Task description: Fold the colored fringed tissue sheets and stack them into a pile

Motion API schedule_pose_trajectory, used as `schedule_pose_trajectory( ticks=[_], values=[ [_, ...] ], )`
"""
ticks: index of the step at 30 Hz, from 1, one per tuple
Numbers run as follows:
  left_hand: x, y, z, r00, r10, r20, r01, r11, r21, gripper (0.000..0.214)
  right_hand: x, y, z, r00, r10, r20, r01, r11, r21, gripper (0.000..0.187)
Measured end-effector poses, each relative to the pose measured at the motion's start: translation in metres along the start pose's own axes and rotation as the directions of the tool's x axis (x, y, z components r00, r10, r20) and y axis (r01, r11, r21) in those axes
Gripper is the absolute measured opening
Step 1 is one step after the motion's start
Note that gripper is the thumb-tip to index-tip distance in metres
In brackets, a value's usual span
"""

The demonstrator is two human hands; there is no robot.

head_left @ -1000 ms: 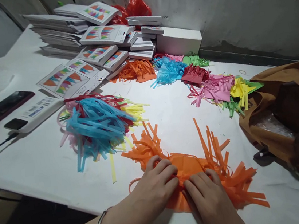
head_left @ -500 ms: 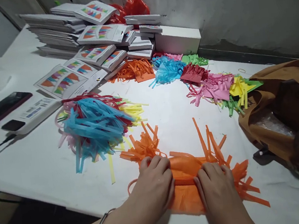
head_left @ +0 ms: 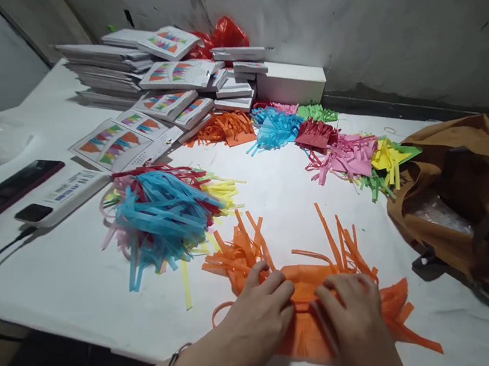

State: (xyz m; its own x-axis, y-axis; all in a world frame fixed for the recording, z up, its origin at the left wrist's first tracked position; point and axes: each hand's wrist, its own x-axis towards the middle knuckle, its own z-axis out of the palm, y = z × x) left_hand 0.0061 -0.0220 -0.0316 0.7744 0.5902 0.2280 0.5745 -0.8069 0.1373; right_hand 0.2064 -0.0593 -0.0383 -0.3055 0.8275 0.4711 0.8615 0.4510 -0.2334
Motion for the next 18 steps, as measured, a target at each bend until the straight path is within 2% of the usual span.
schedule_pose_trajectory(
  ticks=[3,6,10,14,18],
  values=[
    [0.002,-0.002,0.001,1.0,-0.027,-0.006,0.026,0.999,-0.034,0.017,0.004,-0.005,0.01,0.978,-0.199,-0.063,0.201,0.979,0.021,0.033],
    [0.001,-0.004,0.001,0.995,-0.1,-0.013,0.097,0.987,-0.132,0.014,0.005,-0.004,0.02,0.958,-0.279,-0.069,0.278,0.96,-0.025,0.036],
    [-0.004,-0.007,0.003,0.994,-0.095,-0.057,0.084,0.981,-0.175,0.016,0.0,0.005,0.025,0.959,-0.278,-0.054,0.28,0.96,0.034,0.036],
    [-0.005,-0.009,0.008,0.993,-0.114,-0.034,0.107,0.981,-0.163,0.017,-0.008,0.013,0.026,0.972,-0.223,-0.073,0.23,0.968,0.104,0.028],
    [-0.002,-0.011,0.02,0.996,-0.072,-0.05,0.07,0.997,-0.046,0.014,-0.014,0.019,0.03,0.958,-0.259,-0.122,0.264,0.964,0.026,0.029]
  ],
)
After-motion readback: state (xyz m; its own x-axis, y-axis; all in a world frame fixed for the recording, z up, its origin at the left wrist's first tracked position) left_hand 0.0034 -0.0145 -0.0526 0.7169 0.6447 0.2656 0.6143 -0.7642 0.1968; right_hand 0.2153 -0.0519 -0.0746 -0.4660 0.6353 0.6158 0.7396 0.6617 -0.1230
